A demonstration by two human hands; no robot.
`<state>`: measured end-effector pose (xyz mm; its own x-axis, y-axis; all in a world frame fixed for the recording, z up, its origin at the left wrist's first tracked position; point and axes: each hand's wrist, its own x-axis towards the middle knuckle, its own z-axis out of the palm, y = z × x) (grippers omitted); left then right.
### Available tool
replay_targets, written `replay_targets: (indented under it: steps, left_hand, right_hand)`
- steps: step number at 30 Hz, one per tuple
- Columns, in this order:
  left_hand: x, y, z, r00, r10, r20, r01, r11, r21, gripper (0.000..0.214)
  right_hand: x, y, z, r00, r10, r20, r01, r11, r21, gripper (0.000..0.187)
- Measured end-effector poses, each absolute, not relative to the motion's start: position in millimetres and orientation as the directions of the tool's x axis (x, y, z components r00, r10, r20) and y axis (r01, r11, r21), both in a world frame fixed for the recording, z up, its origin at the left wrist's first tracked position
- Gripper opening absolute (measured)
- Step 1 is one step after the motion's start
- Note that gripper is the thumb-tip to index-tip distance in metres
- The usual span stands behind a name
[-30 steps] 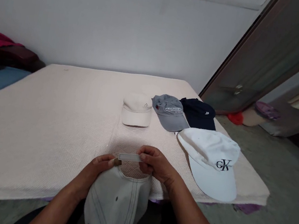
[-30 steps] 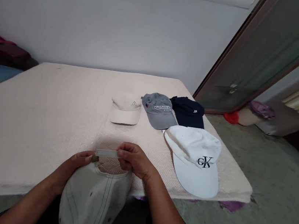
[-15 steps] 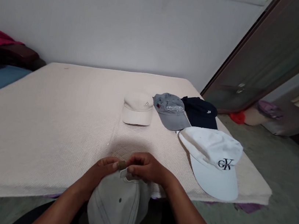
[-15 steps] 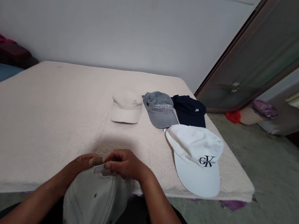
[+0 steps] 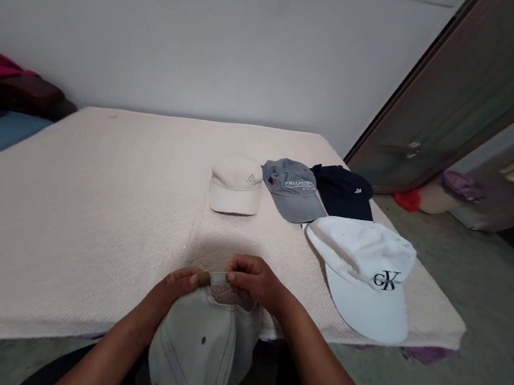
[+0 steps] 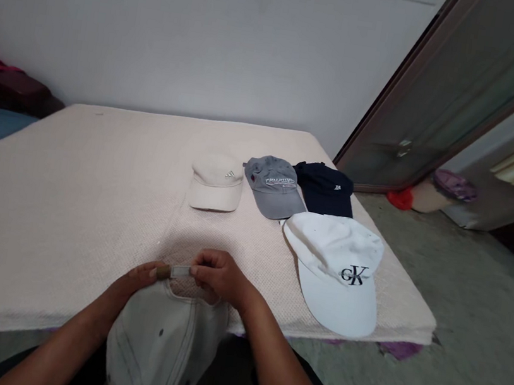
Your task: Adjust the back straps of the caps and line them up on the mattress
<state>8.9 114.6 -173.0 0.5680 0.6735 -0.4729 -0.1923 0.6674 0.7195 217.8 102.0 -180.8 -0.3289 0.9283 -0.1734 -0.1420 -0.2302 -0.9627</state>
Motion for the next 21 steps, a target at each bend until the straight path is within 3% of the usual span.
replay_targets:
  steps: [21]
  left_hand:
    - [9.0, 112.7, -173.2, 0.582, 0.681, -0.445, -0.218, 0.658, 0.721, 0.009]
  right_hand:
    - [215.2, 100.2, -179.4, -0.387, 0.899, -0.202, -0.167, -0.284, -0.944, 0.028]
